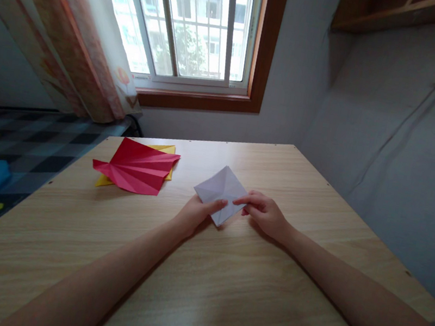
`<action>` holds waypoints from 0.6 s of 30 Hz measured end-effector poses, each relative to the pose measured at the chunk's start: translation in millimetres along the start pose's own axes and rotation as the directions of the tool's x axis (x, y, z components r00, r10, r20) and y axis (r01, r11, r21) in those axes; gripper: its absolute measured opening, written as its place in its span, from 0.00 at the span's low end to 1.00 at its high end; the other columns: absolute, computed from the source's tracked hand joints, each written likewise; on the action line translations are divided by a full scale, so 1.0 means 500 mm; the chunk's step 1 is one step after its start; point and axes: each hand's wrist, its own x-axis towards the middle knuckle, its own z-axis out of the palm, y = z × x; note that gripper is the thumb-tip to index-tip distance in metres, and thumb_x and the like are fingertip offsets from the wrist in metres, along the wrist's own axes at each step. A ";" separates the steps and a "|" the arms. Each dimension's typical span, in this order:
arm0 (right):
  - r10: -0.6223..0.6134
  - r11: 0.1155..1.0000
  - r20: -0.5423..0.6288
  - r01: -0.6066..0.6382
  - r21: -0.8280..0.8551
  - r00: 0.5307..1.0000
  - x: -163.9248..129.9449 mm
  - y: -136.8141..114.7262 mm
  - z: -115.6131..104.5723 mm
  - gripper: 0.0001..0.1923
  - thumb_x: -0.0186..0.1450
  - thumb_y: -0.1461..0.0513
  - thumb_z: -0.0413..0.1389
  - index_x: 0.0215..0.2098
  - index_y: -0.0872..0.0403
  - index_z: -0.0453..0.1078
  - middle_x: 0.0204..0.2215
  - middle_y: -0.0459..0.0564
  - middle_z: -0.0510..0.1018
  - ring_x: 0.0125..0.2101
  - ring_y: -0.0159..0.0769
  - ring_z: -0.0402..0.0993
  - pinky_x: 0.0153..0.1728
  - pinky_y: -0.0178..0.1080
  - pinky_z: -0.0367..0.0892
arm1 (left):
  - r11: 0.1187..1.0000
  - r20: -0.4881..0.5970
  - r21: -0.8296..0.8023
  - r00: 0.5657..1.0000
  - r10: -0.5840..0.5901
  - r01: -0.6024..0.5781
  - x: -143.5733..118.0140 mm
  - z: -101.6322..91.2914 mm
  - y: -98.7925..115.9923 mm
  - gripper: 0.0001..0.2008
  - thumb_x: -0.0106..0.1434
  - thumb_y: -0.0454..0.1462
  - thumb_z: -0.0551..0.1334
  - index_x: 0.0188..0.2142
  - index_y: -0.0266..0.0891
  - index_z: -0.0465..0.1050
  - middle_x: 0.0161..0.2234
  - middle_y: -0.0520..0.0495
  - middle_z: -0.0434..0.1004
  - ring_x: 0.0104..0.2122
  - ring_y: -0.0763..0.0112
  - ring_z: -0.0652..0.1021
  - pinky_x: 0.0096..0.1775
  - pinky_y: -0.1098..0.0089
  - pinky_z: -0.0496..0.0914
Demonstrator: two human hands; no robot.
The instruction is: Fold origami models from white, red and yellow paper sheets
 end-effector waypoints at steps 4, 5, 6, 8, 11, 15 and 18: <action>-0.007 1.000 0.012 0.007 0.001 1.000 0.000 -0.001 -0.001 0.19 0.59 0.70 0.50 0.40 0.52 0.79 0.32 0.47 0.73 0.30 0.31 0.72 0.32 0.35 0.68 | 1.000 -0.023 0.001 1.000 0.000 0.000 0.002 -0.003 -0.003 0.24 0.47 0.35 0.76 0.45 0.33 0.78 0.45 0.38 0.81 0.42 0.56 0.80 0.49 0.59 0.71; -0.007 1.000 0.013 0.007 0.000 1.000 -0.001 0.000 -0.001 0.19 0.59 0.70 0.50 0.40 0.52 0.79 0.32 0.47 0.73 0.30 0.31 0.72 0.32 0.36 0.68 | 1.000 -0.029 0.004 1.000 0.000 0.000 0.002 -0.004 -0.004 0.25 0.47 0.35 0.76 0.45 0.33 0.78 0.44 0.38 0.82 0.41 0.57 0.80 0.49 0.59 0.71; -0.007 1.000 0.015 0.007 -0.001 1.000 -0.001 0.001 -0.001 0.19 0.59 0.70 0.50 0.40 0.52 0.79 0.32 0.47 0.73 0.30 0.31 0.72 0.32 0.36 0.68 | 1.000 -0.033 0.005 0.999 0.002 -0.002 0.003 -0.004 -0.005 0.24 0.47 0.35 0.76 0.45 0.33 0.78 0.44 0.38 0.82 0.41 0.57 0.80 0.48 0.59 0.71; -0.005 1.000 0.018 0.005 0.003 1.000 -0.001 0.003 -0.001 0.19 0.59 0.70 0.50 0.40 0.52 0.79 0.32 0.47 0.73 0.30 0.31 0.72 0.32 0.36 0.68 | 1.000 -0.038 0.000 0.999 0.008 -0.008 0.004 -0.004 -0.007 0.24 0.46 0.35 0.76 0.44 0.32 0.78 0.44 0.39 0.82 0.40 0.58 0.80 0.49 0.59 0.71; 0.003 1.000 0.022 -0.003 0.017 1.000 0.000 0.003 -0.001 0.18 0.59 0.69 0.50 0.40 0.52 0.79 0.32 0.48 0.72 0.30 0.31 0.72 0.32 0.36 0.68 | 1.000 -0.040 -0.021 0.999 0.013 -0.014 0.004 -0.003 -0.008 0.23 0.46 0.35 0.76 0.43 0.32 0.79 0.44 0.38 0.82 0.41 0.58 0.79 0.50 0.59 0.70; 0.013 1.000 0.038 -0.014 0.021 0.999 -0.001 -0.007 -0.005 0.19 0.58 0.69 0.49 0.40 0.53 0.79 0.32 0.47 0.72 0.29 0.30 0.72 0.35 0.37 0.69 | 1.000 -0.036 -0.017 0.999 0.022 -0.023 0.003 -0.003 -0.007 0.23 0.46 0.35 0.76 0.43 0.32 0.78 0.44 0.38 0.81 0.42 0.57 0.79 0.51 0.58 0.69; 0.045 0.996 0.057 -0.050 0.078 0.997 -0.002 -0.016 -0.005 0.17 0.59 0.68 0.48 0.40 0.54 0.77 0.34 0.47 0.73 0.30 0.30 0.73 0.36 0.37 0.70 | 1.000 -0.030 -0.006 0.999 0.027 -0.027 0.003 -0.004 -0.009 0.23 0.46 0.35 0.76 0.43 0.32 0.78 0.44 0.38 0.81 0.41 0.58 0.79 0.50 0.58 0.70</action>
